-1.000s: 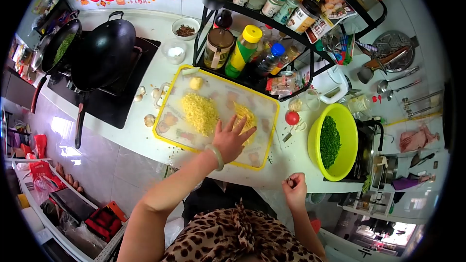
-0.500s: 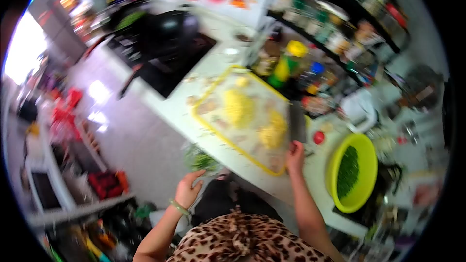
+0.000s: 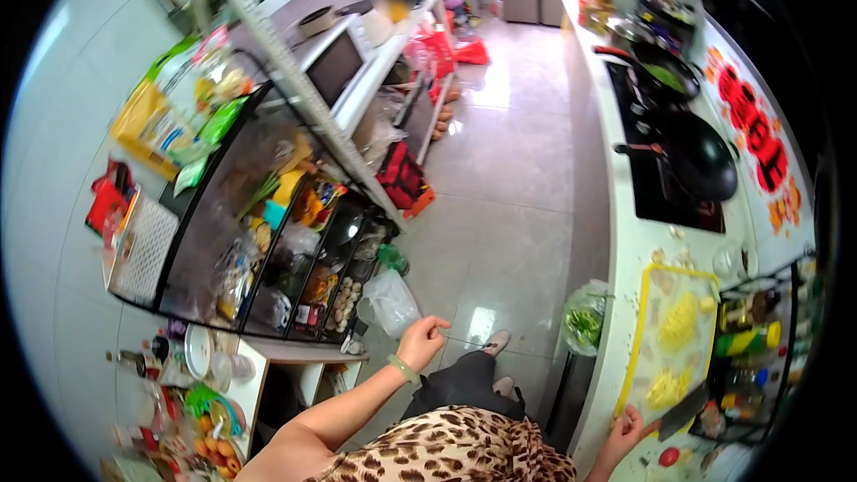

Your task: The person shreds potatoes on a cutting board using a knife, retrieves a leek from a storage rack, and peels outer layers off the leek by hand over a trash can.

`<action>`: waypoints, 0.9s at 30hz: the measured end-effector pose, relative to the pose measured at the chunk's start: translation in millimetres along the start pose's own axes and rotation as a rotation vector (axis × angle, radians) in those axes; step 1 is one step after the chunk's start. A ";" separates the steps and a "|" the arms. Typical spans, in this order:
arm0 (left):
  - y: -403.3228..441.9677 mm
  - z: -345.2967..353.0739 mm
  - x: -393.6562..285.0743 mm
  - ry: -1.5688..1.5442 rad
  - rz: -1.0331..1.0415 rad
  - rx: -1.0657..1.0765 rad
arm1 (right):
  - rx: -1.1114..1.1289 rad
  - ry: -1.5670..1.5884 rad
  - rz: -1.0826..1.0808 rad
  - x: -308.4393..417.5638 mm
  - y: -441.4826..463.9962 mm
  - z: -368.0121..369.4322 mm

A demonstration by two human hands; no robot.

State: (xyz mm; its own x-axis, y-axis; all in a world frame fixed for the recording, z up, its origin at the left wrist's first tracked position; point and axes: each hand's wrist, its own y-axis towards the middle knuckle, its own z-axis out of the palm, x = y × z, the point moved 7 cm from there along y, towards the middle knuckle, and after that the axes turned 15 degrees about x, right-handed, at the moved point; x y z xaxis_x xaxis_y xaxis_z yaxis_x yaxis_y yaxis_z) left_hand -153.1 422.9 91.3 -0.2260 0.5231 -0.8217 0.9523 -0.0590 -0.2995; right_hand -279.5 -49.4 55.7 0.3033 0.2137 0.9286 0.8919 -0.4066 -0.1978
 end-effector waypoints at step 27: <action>-55.1 -243.7 158.9 -0.118 -0.398 -0.237 | 1.337 -0.653 -0.834 325.5 10.1 584.8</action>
State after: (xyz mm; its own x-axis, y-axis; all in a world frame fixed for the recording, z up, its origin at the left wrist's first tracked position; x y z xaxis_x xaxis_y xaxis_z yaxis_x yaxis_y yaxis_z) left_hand -191.5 716.6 95.4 -0.5917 0.3649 -0.7188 0.8042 0.3295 -0.4947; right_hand 24.3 535.5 172.4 -0.5837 0.4066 0.7028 0.4039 0.8963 -0.1831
